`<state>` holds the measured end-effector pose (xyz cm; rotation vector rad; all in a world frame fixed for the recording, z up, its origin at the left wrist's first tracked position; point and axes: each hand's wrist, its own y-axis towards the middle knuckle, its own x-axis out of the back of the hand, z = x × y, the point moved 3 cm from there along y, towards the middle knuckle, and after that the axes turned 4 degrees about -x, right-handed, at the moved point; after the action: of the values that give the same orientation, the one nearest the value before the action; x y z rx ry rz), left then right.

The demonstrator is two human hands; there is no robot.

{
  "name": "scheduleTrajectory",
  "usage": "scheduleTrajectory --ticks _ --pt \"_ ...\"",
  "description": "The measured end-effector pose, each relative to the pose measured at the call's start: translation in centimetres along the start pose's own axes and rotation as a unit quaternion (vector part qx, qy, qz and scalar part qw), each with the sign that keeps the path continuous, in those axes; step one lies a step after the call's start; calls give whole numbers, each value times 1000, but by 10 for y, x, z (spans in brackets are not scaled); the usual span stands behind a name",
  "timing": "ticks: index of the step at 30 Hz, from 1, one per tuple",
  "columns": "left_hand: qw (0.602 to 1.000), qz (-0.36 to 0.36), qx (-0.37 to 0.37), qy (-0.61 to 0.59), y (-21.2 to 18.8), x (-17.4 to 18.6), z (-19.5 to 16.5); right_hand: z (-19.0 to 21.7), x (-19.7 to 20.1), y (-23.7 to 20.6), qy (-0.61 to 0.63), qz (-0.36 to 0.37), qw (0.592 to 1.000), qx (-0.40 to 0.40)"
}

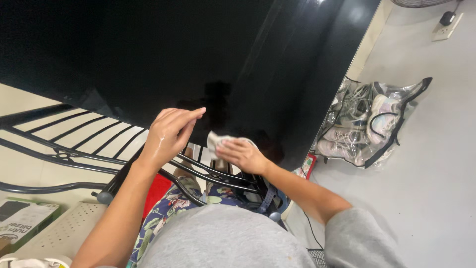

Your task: The person wipes a black dining table with a green cloth, then walks to the kitchen sink, rinses and wrings the cloth under the tap, returns and continues wiping the table surface with the cloth and a white cloth, and finally lays a woven table runner on the table.

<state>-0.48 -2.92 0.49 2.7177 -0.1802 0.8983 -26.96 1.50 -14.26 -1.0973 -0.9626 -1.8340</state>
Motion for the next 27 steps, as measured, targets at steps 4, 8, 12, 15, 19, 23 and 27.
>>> scheduleTrajectory --ticks 4,8,12,15,19,23,27 --pt "1000 7 0 12 -3 3 9 -29 10 5 141 49 984 101" --pt "1000 24 18 4 -1 -4 27 -83 1 39 140 -14 987 79" --pt "1000 29 4 4 26 -7 13 -160 52 63 52 -44 997 42" --pt "998 52 -7 19 40 -11 16 -173 61 70 65 -33 997 21" --pt "997 60 -17 36 56 -16 25 -191 70 82 49 -55 997 1" --pt "997 62 -29 37 74 -24 36 -285 83 98 33 -139 990 -5" --pt "996 74 -14 42 88 -28 51 -376 103 111 -9 -150 984 -95"
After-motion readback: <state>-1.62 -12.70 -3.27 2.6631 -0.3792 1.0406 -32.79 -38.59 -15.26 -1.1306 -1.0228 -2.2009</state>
